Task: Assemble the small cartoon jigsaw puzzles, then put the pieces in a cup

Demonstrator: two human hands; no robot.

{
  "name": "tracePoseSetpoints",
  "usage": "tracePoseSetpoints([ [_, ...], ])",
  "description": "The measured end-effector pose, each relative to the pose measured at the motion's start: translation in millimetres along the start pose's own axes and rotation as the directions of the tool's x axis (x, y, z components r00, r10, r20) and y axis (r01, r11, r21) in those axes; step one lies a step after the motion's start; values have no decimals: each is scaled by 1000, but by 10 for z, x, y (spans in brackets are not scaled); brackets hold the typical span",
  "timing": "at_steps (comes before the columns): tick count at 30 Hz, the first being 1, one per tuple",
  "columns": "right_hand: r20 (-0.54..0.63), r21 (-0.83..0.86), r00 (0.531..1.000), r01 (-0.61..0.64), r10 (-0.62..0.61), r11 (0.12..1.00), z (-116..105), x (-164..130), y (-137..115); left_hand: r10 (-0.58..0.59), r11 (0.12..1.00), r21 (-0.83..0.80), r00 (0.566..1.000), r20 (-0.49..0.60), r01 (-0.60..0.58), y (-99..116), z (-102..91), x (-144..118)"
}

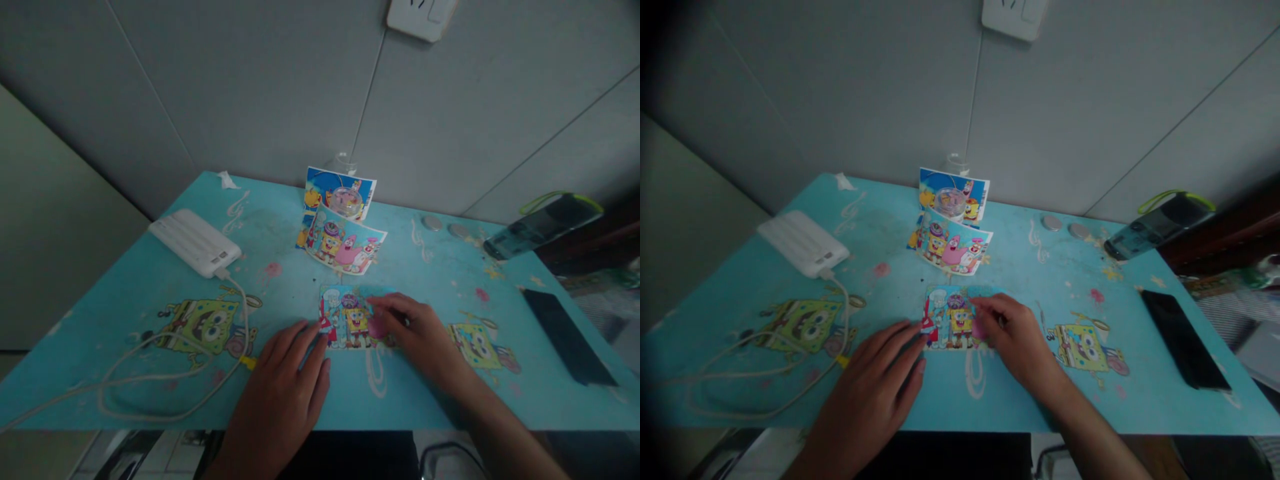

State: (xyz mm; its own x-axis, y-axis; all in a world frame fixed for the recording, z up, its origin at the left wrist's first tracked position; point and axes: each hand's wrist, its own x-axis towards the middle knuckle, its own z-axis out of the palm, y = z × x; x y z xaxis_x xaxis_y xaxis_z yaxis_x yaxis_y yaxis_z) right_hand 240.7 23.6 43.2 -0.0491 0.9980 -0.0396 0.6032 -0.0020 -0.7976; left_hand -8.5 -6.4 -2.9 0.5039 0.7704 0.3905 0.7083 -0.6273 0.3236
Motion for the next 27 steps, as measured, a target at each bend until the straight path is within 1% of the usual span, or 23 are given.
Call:
tracePoseSetpoints([
  [3, -41, -76, 999, 19, -22, 997, -55, 37, 40, 10, 1000, 0, 1000, -13, -10, 3, 2, 5],
  [6, -59, -104, 998, -37, 31, 994, -78, 79, 68, 12, 1000, 5, 1000, -12, -12, 6, 4, 4],
  [9, -61, -82, 993, -106, 101, 991, -62, 118, 78, 3, 1000, 11, 1000, -10, -2, 8, 6, -1],
  [12, -29, -38, 987, -158, 157, 987, -30, 154, 75, 4, 1000, 20, 1000, -12, -4, 10, 4, 1],
  [16, 12, 10, 980, -198, 198, 980, 2, 193, 81, 12, 1000, 21, 1000, -20, -12, 16, -5, 14],
  [20, 8, -5, 979, -202, 202, 979, 14, 211, 112, 15, 1000, 18, 1000, -15, -15, 17, -13, 20],
  [27, 22, -105, 988, -151, 154, 983, 35, 197, 138, 17, 1000, 25, 1000, 4, -17, -1, 1, -3],
])
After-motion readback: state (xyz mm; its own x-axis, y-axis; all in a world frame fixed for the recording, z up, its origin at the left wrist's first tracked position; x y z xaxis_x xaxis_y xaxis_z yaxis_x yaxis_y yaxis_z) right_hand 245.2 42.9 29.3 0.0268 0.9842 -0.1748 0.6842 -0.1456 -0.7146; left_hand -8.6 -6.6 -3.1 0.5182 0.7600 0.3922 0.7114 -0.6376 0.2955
